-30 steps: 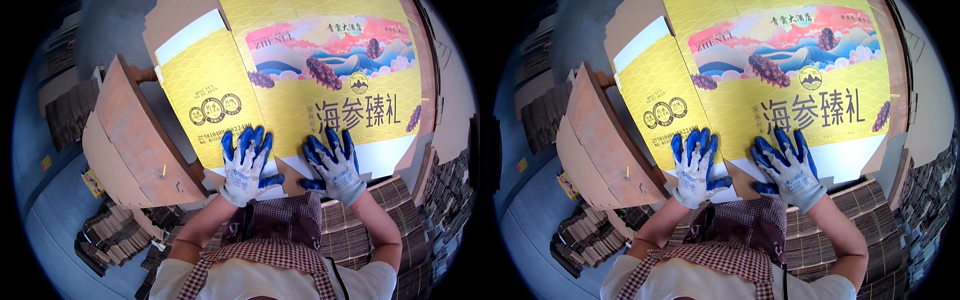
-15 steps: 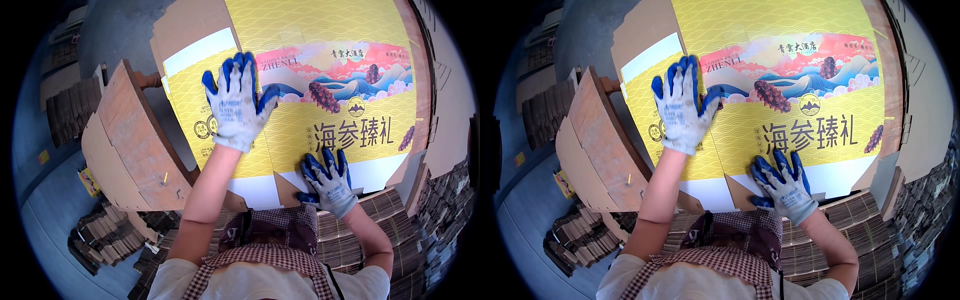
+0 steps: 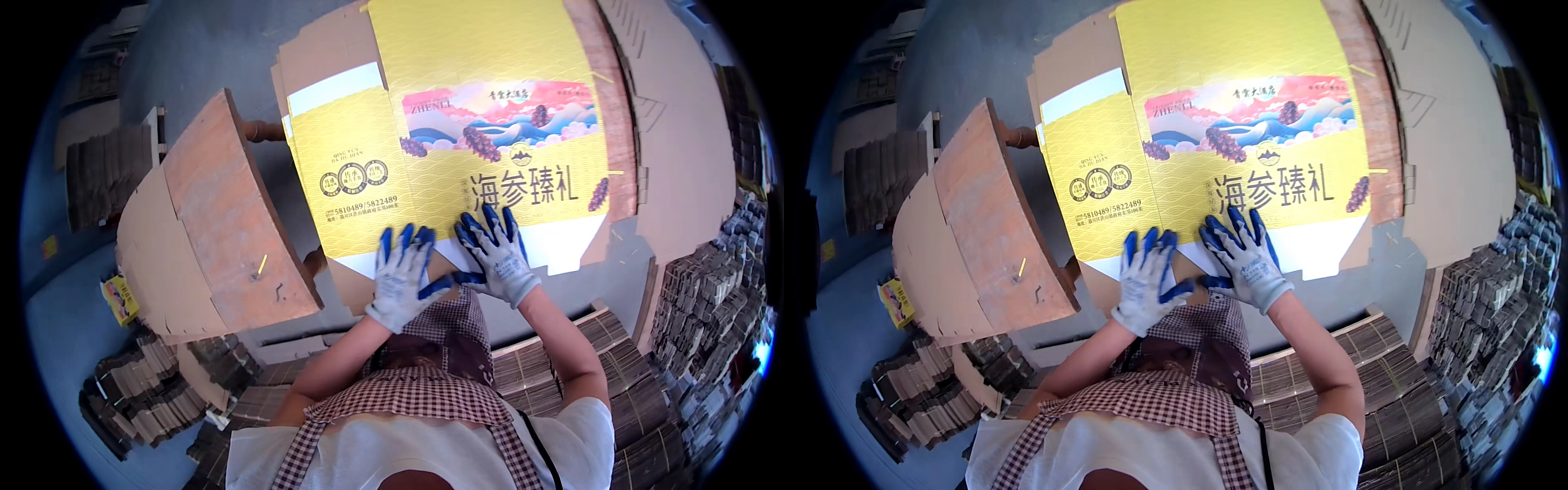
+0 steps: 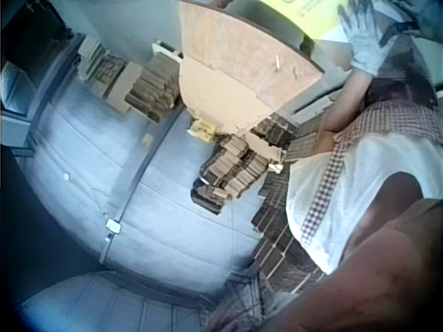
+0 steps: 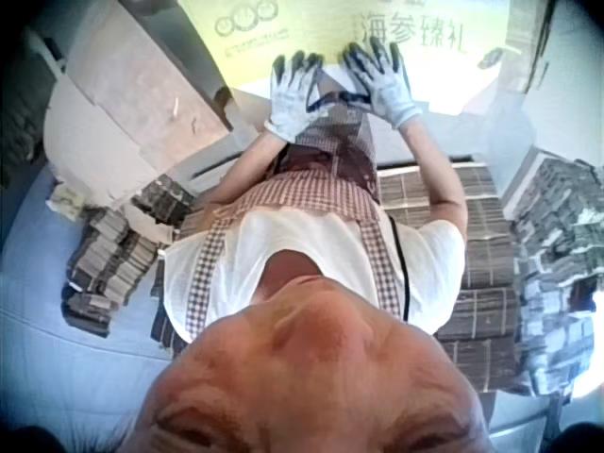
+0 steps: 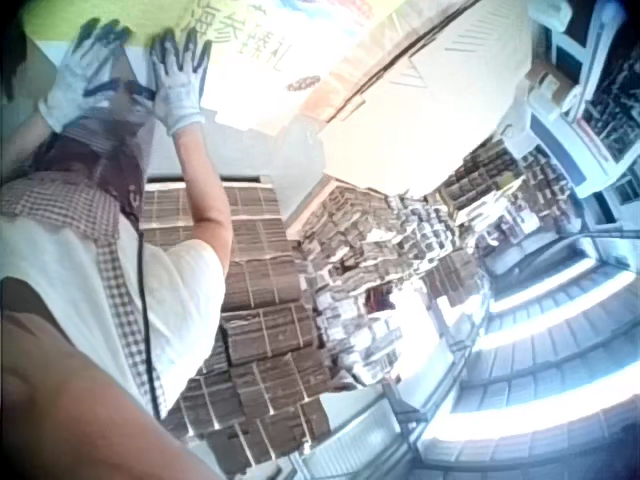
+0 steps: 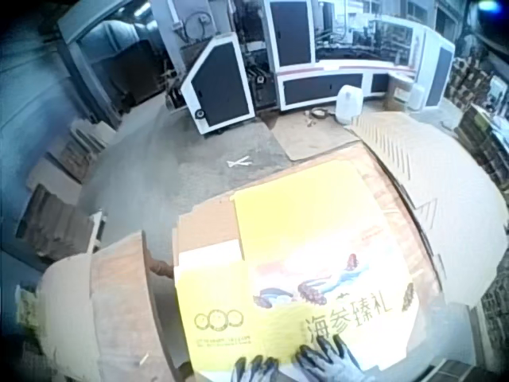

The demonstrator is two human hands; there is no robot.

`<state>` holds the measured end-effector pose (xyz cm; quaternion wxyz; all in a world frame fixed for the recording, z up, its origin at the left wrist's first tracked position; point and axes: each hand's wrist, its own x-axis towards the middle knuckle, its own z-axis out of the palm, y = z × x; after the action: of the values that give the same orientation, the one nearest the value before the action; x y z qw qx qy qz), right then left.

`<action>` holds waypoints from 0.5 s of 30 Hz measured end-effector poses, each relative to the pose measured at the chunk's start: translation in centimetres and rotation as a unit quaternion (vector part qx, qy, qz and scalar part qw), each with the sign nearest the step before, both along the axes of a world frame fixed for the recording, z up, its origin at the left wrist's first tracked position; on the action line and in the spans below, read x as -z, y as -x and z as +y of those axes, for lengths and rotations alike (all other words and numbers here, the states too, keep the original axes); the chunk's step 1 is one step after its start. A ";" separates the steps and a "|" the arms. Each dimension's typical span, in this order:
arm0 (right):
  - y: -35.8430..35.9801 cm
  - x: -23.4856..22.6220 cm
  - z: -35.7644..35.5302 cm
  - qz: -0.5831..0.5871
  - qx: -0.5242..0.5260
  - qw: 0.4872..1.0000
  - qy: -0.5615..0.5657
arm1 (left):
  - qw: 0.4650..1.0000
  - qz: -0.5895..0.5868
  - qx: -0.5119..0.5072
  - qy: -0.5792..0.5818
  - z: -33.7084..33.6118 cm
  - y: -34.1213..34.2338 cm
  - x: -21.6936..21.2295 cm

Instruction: The person assembles flat cardboard boxes by folding the flaps and tucking the tabs into slots to form a rectangular package. The person handles multiple boxes one by one, repeating the folding and tucking process for each unit.

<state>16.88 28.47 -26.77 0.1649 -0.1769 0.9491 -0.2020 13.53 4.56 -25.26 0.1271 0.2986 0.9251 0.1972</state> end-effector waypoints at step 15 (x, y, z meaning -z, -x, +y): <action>5.5 3.1 19.5 0.078 0.539 0.838 -0.020 | 0.789 -0.187 -0.563 -0.159 -7.4 6.3 3.6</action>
<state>11.41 47.99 -29.85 -0.0415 0.3510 0.9079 -0.2255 7.19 -2.83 -28.89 0.1146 -0.3018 0.8432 0.4299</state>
